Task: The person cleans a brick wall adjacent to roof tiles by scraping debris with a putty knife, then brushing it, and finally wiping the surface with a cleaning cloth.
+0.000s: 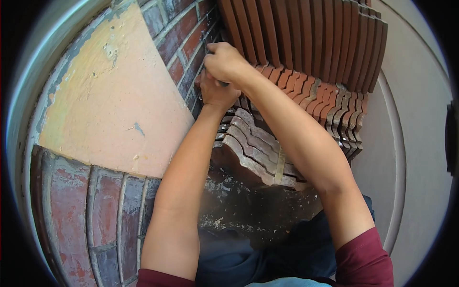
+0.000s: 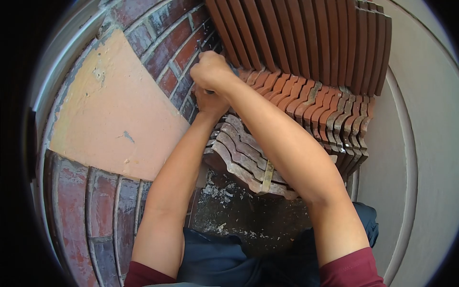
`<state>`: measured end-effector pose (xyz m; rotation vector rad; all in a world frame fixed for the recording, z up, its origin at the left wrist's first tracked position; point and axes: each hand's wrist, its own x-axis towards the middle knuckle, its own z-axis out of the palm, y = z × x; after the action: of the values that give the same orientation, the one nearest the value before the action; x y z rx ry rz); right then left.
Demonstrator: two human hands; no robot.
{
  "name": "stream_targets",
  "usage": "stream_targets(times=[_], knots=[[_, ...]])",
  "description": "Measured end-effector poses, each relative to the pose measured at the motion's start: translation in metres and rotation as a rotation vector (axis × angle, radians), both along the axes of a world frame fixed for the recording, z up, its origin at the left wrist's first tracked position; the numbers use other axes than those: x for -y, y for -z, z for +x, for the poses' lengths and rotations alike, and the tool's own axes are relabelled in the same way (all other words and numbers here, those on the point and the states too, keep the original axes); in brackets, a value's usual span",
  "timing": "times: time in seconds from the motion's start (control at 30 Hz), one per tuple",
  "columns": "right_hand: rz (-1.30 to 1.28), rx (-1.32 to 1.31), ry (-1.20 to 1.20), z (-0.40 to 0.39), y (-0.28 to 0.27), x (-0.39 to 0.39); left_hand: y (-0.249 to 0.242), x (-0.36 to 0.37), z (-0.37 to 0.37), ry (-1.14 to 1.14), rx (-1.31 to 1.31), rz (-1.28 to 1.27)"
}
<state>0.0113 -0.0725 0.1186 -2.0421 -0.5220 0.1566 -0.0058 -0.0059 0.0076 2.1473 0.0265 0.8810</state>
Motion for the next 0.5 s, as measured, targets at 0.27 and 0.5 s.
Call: stream_targets(times=[0.27,0.5], knots=[[0.262,-0.060,-0.121,-0.021,-0.022,0.082,-0.004,-0.005,0.006,-0.094,0.157,0.538],[0.022,0.064,-0.070,-0.037,-0.049,0.136,-0.023,-0.012,0.012,-0.053,0.178,0.033]])
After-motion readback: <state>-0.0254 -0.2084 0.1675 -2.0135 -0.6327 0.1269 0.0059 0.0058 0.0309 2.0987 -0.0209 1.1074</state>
